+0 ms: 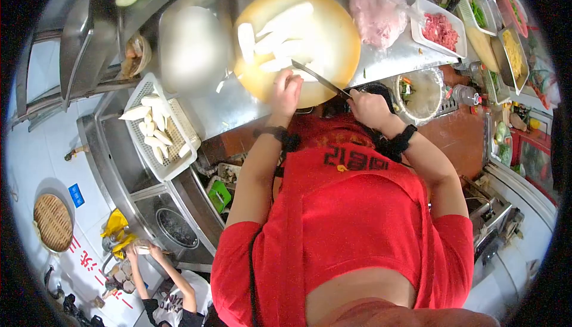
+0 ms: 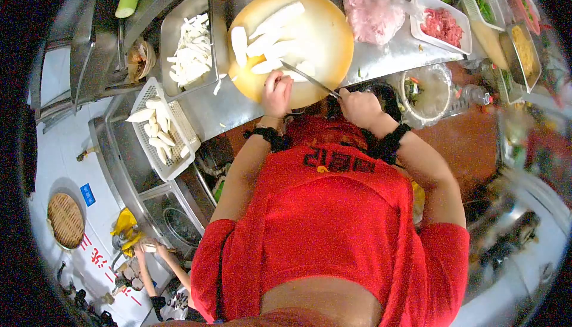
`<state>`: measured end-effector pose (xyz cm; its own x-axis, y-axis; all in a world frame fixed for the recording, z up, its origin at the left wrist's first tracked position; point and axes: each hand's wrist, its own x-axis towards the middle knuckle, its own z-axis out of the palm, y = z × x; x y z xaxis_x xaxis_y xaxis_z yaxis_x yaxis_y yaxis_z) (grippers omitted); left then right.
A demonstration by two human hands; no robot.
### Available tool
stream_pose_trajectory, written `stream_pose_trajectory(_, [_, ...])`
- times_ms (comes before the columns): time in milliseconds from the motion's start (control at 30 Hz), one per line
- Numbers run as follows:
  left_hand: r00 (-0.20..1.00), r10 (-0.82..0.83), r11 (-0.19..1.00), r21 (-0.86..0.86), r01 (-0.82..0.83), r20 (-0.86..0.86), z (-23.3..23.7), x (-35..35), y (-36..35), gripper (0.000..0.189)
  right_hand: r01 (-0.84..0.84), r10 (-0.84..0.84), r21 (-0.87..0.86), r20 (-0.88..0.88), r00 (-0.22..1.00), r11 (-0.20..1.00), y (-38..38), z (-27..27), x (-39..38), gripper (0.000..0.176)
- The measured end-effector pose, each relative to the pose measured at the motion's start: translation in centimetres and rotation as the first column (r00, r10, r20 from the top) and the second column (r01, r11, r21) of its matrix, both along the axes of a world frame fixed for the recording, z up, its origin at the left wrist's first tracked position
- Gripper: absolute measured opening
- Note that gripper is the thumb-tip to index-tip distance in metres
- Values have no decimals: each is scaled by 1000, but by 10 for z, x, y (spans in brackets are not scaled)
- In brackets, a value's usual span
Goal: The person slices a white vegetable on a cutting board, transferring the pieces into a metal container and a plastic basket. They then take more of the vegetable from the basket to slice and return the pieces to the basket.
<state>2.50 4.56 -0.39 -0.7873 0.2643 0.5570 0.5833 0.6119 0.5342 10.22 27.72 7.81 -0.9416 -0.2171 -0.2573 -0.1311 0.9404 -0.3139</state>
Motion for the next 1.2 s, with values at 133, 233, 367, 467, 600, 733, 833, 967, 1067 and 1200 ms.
stream_pose_trajectory(133, [998, -19, 999, -35, 21, 65, 1, 1, -3, 13, -58, 57, -25, -57, 997, 998, 10, 15, 0, 23])
stream_pose_trajectory(233, [999, -4, 1000, -15, 5, 53, 7, 2, 1, 12, -35, 35, 5, -4, 999, 999, 9, 26, 4, 22])
stream_pose_trajectory(367, [998, -12, 1000, -24, 13, 56, 1, 3, -1, 13, 14, -14, -17, 20, 1000, 1000, -10, 5, 3, 23])
stream_pose_trajectory(467, [997, -8, 999, -36, 10, 72, 2, 3, -3, 13, 20, -21, 16, 91, 996, 1000, -10, 8, -3, 25])
stream_pose_trajectory(600, [996, -11, 1000, 19, 9, 88, 15, -2, 4, 16, 37, -39, 19, 124, 992, 999, 6, 17, -2, 26])
stream_pose_trajectory(733, [991, -103, 991, -75, 110, 88, 32, -13, 14, 22, 108, -110, 37, 56, 992, 993, 25, 12, 3, 27])
stream_pose_trajectory(833, [977, -98, 988, -102, 119, 190, 33, -10, 21, 27, 74, -74, 31, 12, 997, 997, 28, 9, 3, 27])
stream_pose_trajectory(967, [974, -54, 993, 113, 29, 220, 17, -4, 12, 31, 80, -80, -29, 26, 996, 996, 17, 26, 5, 25])
stream_pose_trajectory(1067, [983, -68, 997, 38, 62, 169, 2, 3, 5, 30, 64, -63, -44, 35, 997, 997, 4, 3, 6, 25])
stream_pose_trajectory(1200, [980, -84, 996, 6, 84, 181, 3, 3, 3, 27, 15, -16, 20, 51, 999, 1000, 9, 13, -3, 25])
